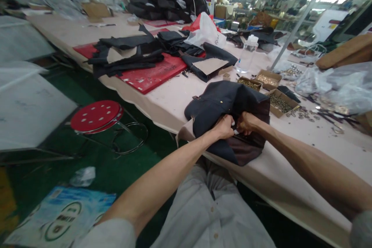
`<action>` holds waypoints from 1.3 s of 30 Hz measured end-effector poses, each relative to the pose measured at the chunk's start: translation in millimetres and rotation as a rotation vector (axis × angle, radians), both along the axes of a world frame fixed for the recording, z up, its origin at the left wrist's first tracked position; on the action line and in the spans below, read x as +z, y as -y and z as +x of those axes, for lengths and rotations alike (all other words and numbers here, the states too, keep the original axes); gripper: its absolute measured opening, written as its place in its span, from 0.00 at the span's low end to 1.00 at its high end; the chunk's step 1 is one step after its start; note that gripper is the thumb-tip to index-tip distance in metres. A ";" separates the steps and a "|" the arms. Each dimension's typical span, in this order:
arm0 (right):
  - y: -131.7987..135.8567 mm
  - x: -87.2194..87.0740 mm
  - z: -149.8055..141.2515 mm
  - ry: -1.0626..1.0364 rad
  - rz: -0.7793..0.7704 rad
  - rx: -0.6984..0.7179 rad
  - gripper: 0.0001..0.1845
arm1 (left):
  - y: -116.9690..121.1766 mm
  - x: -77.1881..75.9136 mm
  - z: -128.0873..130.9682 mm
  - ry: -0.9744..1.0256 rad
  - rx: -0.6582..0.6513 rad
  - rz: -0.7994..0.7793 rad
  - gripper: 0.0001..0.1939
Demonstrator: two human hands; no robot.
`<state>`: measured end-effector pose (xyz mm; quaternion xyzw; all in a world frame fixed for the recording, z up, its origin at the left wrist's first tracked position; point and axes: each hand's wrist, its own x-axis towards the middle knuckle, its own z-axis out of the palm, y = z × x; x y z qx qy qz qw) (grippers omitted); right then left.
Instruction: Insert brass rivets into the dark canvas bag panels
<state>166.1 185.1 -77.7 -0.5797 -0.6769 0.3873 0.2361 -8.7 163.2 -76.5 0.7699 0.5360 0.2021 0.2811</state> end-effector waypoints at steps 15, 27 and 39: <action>109.3 -20.7 37.1 0.023 0.428 -0.261 0.15 | 140.4 22.3 -58.3 -0.013 0.829 0.516 0.38; 106.6 5.2 69.4 0.215 0.923 -0.447 0.42 | 116.9 33.5 -87.6 -0.044 0.939 0.353 0.15; 88.0 82.0 -10.8 -0.465 0.395 0.027 0.12 | 128.6 310.3 -109.4 -0.579 0.656 0.694 0.15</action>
